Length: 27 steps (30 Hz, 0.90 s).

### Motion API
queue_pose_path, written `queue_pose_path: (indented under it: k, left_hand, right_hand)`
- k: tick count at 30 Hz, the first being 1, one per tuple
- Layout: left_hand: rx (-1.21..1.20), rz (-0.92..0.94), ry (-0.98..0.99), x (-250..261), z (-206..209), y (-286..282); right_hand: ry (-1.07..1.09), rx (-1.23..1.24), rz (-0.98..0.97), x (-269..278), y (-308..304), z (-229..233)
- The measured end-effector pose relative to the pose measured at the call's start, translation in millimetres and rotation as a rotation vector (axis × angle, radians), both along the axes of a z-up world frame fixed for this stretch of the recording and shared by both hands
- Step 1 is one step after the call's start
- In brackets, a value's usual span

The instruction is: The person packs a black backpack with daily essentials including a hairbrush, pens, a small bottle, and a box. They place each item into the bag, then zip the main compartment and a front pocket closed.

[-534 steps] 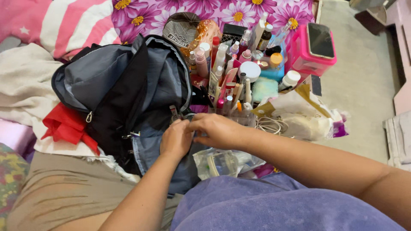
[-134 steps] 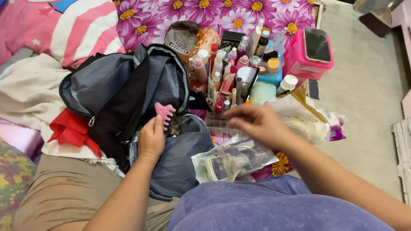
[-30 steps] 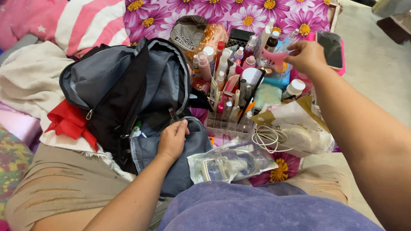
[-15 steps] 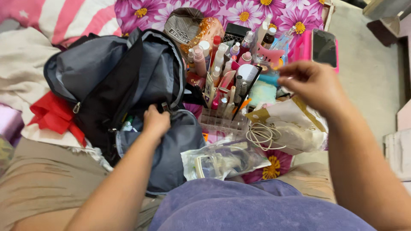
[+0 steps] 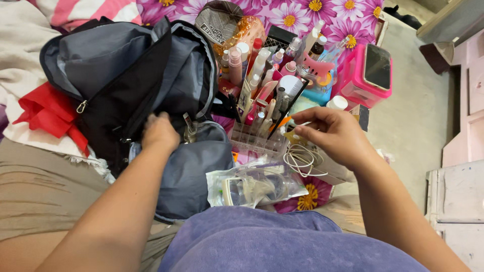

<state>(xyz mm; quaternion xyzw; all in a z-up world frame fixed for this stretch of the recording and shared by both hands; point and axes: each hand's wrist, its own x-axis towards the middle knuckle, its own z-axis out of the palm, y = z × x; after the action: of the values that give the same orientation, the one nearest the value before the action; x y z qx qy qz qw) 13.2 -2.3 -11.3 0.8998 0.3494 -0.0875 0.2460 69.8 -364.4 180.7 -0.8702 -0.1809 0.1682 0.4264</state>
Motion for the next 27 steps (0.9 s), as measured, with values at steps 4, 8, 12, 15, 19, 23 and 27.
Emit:
queue_pose_path:
  k: [4, 8, 12, 15, 19, 23, 27]
  left_hand:
    - [-0.048, 0.108, -0.147, -8, -15, 11]
    - [-0.003, 0.042, 0.129, -2, -13, 14]
    - [0.012, 0.022, 0.122, -1, -10, 14]
    - [-0.006, 0.064, -0.026, -6, -9, 13]
    - [-0.084, 0.075, -0.370, -26, -3, 8]
    - [-0.292, 0.017, -0.661, -32, 8, 5]
    - [-0.849, 0.136, -0.868, -27, 12, 10]
  right_hand:
    - [0.018, -0.024, 0.024, -6, 4, 0]
    - [0.043, -0.026, 0.057, -12, 7, 3]
    - [0.029, -0.068, 0.057, -17, 6, 2]
    - [0.070, 0.024, 0.086, -21, 5, -1]
    - [0.056, -0.034, 0.074, -24, 5, 0]
    - [0.049, -0.005, 0.084, -24, 5, 3]
    - [0.061, 0.029, 0.093, -27, 8, 3]
